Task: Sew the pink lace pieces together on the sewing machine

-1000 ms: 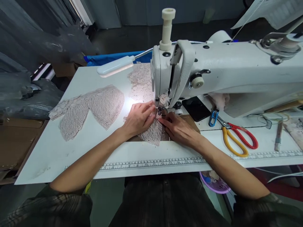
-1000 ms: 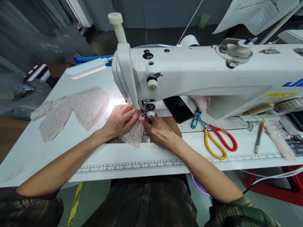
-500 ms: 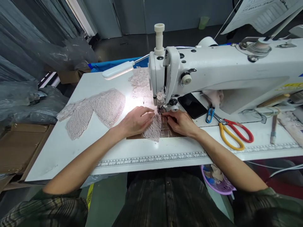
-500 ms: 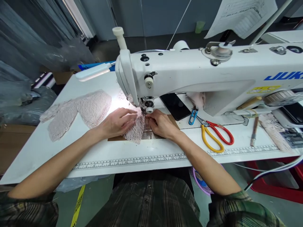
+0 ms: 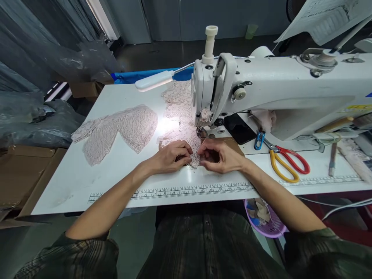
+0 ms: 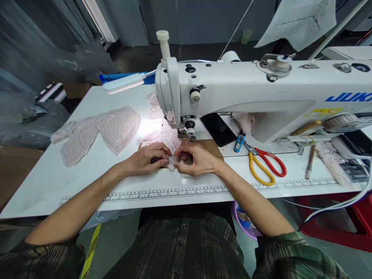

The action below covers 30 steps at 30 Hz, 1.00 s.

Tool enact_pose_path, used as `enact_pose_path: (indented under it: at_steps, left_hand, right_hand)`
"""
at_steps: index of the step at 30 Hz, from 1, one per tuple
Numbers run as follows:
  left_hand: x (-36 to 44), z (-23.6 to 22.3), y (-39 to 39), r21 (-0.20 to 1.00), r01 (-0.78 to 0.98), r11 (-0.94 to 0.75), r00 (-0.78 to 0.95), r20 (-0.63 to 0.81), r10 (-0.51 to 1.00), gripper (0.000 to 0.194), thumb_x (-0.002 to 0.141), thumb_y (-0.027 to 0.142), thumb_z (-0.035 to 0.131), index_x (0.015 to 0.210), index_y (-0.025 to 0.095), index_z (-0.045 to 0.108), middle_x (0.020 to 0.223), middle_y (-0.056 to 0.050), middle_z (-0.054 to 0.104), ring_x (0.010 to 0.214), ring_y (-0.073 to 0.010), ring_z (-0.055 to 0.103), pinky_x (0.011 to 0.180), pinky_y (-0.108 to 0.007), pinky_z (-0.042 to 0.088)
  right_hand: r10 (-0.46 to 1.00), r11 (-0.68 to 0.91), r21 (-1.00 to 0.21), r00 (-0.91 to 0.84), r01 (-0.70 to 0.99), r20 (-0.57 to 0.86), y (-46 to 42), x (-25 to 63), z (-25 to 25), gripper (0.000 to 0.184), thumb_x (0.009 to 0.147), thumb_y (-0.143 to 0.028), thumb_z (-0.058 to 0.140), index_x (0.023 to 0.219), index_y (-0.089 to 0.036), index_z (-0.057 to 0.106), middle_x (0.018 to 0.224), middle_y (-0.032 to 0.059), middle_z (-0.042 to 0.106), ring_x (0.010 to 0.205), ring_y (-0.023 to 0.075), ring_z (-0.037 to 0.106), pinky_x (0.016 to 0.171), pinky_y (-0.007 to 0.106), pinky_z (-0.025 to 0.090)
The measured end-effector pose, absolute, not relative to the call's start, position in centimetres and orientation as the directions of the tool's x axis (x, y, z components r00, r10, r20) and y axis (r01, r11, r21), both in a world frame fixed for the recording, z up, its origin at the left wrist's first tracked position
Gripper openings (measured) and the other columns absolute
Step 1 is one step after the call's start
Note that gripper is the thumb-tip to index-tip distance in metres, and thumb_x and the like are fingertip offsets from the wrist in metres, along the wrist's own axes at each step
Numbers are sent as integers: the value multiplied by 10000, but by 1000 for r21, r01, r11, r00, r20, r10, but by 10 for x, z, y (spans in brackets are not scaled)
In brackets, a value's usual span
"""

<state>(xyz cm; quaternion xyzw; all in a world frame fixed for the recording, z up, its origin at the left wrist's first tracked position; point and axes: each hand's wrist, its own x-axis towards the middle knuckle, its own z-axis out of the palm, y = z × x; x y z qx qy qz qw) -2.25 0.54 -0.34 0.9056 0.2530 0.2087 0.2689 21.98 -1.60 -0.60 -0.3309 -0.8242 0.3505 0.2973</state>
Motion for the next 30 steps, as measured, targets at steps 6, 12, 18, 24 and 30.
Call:
enact_pose_path:
  at_steps: [6, 12, 18, 24, 30]
  left_hand:
    - [-20, -7, 8, 564, 256, -785, 727, 422, 541, 146, 920, 263, 619, 877, 135, 674, 1007, -110, 673, 909, -183, 671, 777, -330, 587]
    - [-16, -11, 9, 366, 200, -909, 741, 550, 385, 112, 926, 162, 608, 1007, 118, 671, 1017, -125, 720, 942, -180, 711, 817, -330, 629]
    - [-18, -9, 7, 401, 248, -882, 633, 622, 461, 167, 919, 83, 535, 1060, 137, 609, 1027, -106, 736, 947, -162, 723, 752, -272, 633]
    - [-23, -2, 13, 430, 141, -892, 833, 436, 341, 190, 854, 215, 649, 1031, 150, 635, 1058, -134, 716, 967, -224, 697, 828, -389, 610]
    - [-23, -11, 15, 517, 219, -827, 829, 349, 438, 113, 939, 187, 574, 906, 150, 676, 1022, -123, 693, 959, -191, 671, 831, -338, 590]
  right_hand:
    - [679, 656, -659, -669, 369, 302, -19, 208, -12, 147, 913, -307, 589, 874, -165, 596, 846, 41, 589, 775, 141, 540, 699, 277, 436]
    - [727, 618, -696, -604, 366, 328, -14, 219, -7, 152, 920, -299, 585, 880, -160, 632, 804, 31, 604, 684, 118, 539, 634, 251, 445]
    - [699, 681, -531, -663, 504, 268, -10, 232, -7, 186, 898, -217, 543, 980, -180, 705, 889, 70, 646, 844, 181, 591, 758, 307, 468]
    - [729, 641, -582, -633, 500, 260, -11, 235, -2, 202, 882, -204, 548, 1012, -172, 699, 903, 61, 645, 815, 169, 587, 739, 295, 452]
    - [651, 644, -622, -746, 445, 139, -19, 221, 1, 248, 845, -357, 682, 994, -162, 644, 927, 50, 607, 762, 154, 555, 668, 276, 409]
